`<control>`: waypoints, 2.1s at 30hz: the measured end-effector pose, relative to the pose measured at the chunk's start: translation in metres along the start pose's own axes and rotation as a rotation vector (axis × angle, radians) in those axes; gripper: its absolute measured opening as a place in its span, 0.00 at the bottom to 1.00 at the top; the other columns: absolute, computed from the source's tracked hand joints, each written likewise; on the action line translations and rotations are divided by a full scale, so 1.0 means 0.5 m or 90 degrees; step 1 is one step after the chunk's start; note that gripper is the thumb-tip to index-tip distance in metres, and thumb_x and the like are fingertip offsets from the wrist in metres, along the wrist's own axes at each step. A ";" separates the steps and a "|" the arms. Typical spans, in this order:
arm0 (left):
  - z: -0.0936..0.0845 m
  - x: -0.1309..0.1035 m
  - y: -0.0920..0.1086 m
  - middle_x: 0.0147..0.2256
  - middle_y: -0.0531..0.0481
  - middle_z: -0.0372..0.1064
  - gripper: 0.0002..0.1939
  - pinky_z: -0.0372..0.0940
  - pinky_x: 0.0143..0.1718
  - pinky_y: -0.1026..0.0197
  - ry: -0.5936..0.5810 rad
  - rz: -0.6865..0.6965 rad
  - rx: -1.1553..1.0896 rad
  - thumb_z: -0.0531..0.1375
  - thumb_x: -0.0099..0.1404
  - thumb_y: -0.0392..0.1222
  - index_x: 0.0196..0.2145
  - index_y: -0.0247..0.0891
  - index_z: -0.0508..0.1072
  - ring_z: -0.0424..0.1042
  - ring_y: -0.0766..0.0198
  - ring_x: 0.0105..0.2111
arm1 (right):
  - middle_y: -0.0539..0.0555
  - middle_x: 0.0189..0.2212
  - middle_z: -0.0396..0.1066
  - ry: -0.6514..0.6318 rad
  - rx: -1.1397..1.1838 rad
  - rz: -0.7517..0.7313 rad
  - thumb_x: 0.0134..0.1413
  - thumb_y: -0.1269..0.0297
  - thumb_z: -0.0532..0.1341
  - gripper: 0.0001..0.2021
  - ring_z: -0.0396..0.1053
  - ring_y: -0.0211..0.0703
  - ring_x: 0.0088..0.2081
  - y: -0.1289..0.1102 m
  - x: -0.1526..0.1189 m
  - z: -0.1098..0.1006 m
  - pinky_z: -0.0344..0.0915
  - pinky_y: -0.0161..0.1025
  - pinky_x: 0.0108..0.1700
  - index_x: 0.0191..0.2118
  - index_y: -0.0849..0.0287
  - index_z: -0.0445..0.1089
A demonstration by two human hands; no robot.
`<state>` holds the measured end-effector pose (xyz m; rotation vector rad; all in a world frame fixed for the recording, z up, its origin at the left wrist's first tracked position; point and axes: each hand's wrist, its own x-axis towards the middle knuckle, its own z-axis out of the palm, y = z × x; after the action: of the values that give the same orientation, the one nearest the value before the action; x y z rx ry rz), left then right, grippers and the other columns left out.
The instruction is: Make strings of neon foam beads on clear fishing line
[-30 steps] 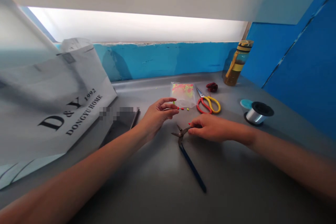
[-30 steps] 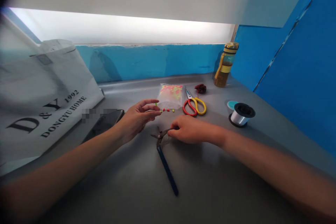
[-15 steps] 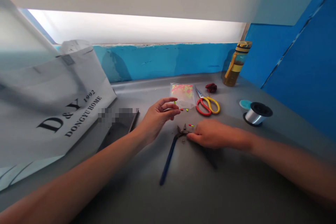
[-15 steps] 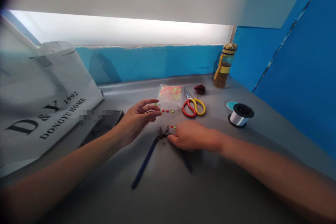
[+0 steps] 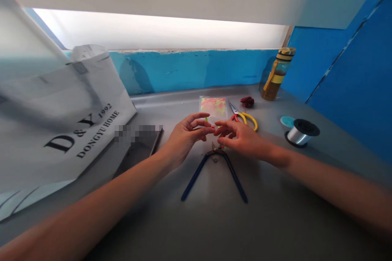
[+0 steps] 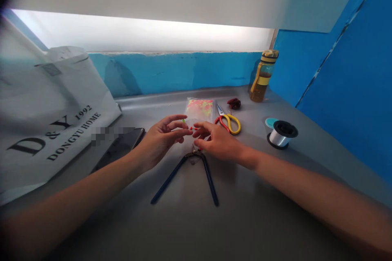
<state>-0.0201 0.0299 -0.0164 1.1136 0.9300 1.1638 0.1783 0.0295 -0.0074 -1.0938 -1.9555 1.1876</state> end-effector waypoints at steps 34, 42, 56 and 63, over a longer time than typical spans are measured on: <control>-0.003 -0.003 -0.050 0.31 0.51 0.74 0.26 0.65 0.35 0.61 -0.179 0.017 0.071 0.69 0.57 0.36 0.53 0.40 0.71 0.73 0.64 0.32 | 0.48 0.23 0.67 -0.053 -0.162 -0.018 0.54 0.77 0.51 0.20 0.63 0.40 0.27 0.008 -0.001 -0.012 0.57 0.40 0.33 0.51 0.61 0.67; -0.001 -0.004 -0.050 0.32 0.50 0.74 0.27 0.67 0.36 0.60 -0.188 0.023 0.083 0.70 0.57 0.39 0.53 0.37 0.69 0.74 0.62 0.33 | 0.51 0.31 0.74 -0.062 -0.183 -0.047 0.63 0.62 0.55 0.09 0.68 0.41 0.31 0.002 -0.006 -0.005 0.59 0.39 0.34 0.46 0.58 0.64; -0.006 0.003 -0.081 0.40 0.48 0.77 0.21 0.67 0.48 0.56 -0.253 0.048 0.079 0.68 0.59 0.38 0.50 0.38 0.70 0.77 0.61 0.41 | 0.52 0.33 0.70 -0.110 -0.272 -0.077 0.65 0.63 0.53 0.06 0.66 0.41 0.33 0.014 -0.003 -0.007 0.56 0.38 0.35 0.43 0.58 0.64; -0.005 -0.001 -0.077 0.42 0.46 0.77 0.19 0.67 0.48 0.55 -0.262 0.067 0.120 0.67 0.60 0.40 0.49 0.37 0.71 0.77 0.58 0.43 | 0.50 0.31 0.68 -0.126 -0.270 -0.103 0.63 0.63 0.55 0.05 0.62 0.38 0.31 0.015 -0.002 -0.010 0.54 0.37 0.33 0.39 0.59 0.62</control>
<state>-0.0141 0.0286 -0.0545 1.5020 0.6744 0.8936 0.1851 0.0326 -0.0121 -1.0223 -2.4753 0.8411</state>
